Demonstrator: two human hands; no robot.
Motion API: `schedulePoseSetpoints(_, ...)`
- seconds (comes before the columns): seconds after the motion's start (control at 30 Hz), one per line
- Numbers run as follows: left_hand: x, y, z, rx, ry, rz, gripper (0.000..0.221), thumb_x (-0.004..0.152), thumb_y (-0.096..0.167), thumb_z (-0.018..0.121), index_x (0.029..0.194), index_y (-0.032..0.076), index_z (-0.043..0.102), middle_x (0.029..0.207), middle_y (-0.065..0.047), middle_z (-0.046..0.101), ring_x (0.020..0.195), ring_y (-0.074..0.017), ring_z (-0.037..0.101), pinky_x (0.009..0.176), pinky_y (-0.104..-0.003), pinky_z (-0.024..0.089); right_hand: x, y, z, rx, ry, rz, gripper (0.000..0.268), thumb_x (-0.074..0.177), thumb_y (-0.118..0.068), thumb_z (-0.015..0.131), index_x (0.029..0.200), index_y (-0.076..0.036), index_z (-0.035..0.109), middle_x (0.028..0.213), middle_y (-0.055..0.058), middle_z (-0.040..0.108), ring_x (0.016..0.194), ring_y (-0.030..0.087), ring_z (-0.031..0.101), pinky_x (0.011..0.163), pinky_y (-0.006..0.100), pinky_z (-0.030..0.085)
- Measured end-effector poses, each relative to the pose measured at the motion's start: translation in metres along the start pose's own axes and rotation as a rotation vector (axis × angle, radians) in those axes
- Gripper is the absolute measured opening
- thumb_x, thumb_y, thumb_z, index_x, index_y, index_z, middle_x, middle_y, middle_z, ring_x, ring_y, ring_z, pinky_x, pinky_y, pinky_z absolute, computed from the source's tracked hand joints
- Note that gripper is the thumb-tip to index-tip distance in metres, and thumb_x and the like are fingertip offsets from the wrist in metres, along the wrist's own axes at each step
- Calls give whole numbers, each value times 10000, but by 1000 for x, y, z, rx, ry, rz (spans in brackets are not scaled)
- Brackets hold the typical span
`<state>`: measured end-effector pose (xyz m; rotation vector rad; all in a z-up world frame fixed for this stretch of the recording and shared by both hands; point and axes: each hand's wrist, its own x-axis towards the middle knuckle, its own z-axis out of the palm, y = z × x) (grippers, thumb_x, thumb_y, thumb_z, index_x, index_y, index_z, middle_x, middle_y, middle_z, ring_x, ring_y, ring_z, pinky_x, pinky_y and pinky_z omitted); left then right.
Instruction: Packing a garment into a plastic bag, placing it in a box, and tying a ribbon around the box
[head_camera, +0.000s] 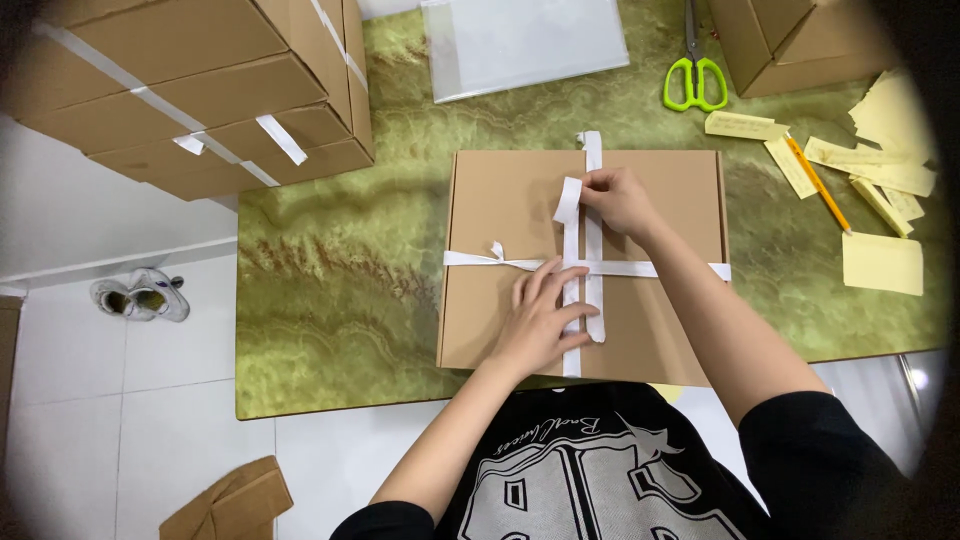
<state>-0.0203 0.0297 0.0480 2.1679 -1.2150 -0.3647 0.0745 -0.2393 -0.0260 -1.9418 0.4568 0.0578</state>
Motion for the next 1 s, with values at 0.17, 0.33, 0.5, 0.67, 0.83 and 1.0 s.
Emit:
schedulePoseSetpoints(0.17,3,-17,33,-64,374,67,18,976,320,781,980,310,767,1292,168,739,1315,-157,594,1027,-365,459,-29,-22,3,-20,196,-84,63,957,-210,800,1002,-229,839,884,-20,786,875,140,741,809,306,586)
schedulePoseSetpoints(0.33,-11,1,25,-276,361,-13,34,993,315,777,1018,327,758,995,132,803,1095,-122,713,970,-316,536,-47,-27,11,66,328,-165,72,1006,-162,791,1066,-158,830,972,68,797,958,213,764,869,349,610)
schedulePoseSetpoints(0.5,-30,29,11,-561,163,-166,58,1038,283,730,1088,296,754,919,12,817,993,-231,797,862,-360,605,-48,-16,8,48,420,-207,95,1015,-116,760,1086,-117,823,922,87,779,868,163,734,750,356,624)
schedulePoseSetpoints(0.67,-40,28,21,-747,101,-347,80,1014,326,745,1090,336,771,919,53,815,900,-82,753,808,-258,570,-46,12,18,166,396,-120,78,1035,-154,730,1052,-96,779,926,65,758,789,134,718,691,292,632)
schedulePoseSetpoints(0.83,-49,23,28,-692,230,-187,113,987,353,784,1019,245,788,1107,6,759,1142,-225,686,1023,-344,542,-38,37,24,58,498,-76,107,1018,-217,742,977,-134,796,708,16,714,625,127,685,574,320,556)
schedulePoseSetpoints(1.0,-34,11,42,-1016,260,-341,265,1015,334,776,906,96,735,1331,-113,691,1184,-267,673,1064,-457,554,-42,28,28,12,532,-75,99,999,-222,744,977,-142,798,716,23,714,646,141,655,598,354,522)
